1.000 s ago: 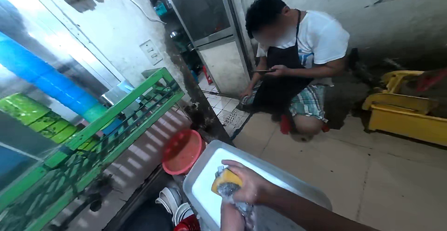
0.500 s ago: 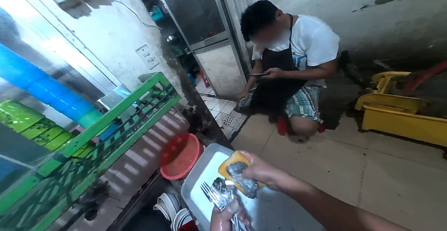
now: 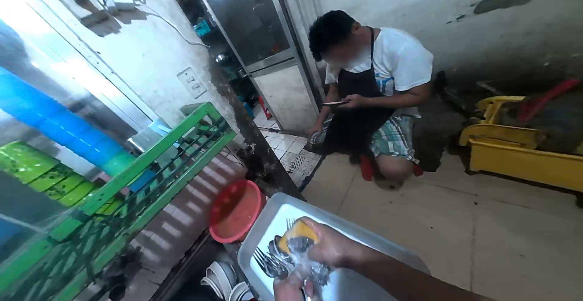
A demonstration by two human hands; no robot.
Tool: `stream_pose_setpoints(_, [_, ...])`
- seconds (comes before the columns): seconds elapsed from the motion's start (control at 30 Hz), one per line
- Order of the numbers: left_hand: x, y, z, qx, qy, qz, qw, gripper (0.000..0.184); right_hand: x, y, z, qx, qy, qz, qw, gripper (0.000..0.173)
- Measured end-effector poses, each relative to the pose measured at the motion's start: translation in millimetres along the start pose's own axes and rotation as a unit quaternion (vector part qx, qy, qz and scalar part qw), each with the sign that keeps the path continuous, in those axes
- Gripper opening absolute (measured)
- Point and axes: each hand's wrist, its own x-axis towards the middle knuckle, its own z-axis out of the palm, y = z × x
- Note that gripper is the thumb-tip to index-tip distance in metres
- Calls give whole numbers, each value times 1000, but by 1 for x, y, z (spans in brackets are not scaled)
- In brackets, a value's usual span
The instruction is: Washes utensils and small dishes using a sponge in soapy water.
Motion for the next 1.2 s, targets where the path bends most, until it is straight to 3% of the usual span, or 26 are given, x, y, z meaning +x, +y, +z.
stream_pose_setpoints(0.07, [-2,1,-2,4,-8,5,1000,26,2,-4,-5,-50,-12,-9,999,72])
stream_pose_setpoints(0.17, [-9,-2,-1,-17,-21,-9,1000,27,17,-11,-21,-87,94,-2,992,66])
stream_pose_setpoints(0.27, [-14,2,-3,-50,-39,-1,998,26,33,-15,-34,65,186,20,980,74])
stream_pose_setpoints(0.37, [-15,8,-10,-70,-98,-3,993,22,21,-12,-22,70,93,34,993,91])
stream_pose_setpoints(0.43, [-13,6,-14,-73,-138,-9,988,20,11,-18,-12,-3,57,17,998,79])
stream_pose_setpoints(0.5, [-13,2,-17,-57,-144,-14,988,19,7,-26,-17,-9,103,7,995,62])
stream_pose_setpoints(0.63, [-9,-2,-14,-48,-71,-10,996,17,9,-33,-36,192,196,47,960,64])
stream_pose_setpoints(0.7, [-9,3,-7,-65,-45,-14,997,16,2,-28,-22,191,147,57,969,70])
stream_pose_setpoints(0.8, [-9,11,0,-43,-52,-4,998,22,-9,-27,0,66,67,56,994,73])
stream_pose_setpoints(0.9, [-7,11,-8,-46,-68,3,997,19,-5,-27,-16,31,74,75,994,62])
stream_pose_setpoints(0.97, [-2,8,-19,-82,-103,23,991,24,-8,-28,-35,-39,9,94,995,61])
stream_pose_setpoints(1.07, [4,2,-26,-126,-159,26,979,28,-14,-25,-27,-209,-150,98,961,60])
stream_pose_setpoints(1.13, [10,0,-27,-90,-229,13,969,38,-17,-18,-4,-245,-206,73,945,58])
stream_pose_setpoints(1.2, [17,5,-25,-59,-241,-5,969,28,-20,-7,10,-251,-237,63,936,59])
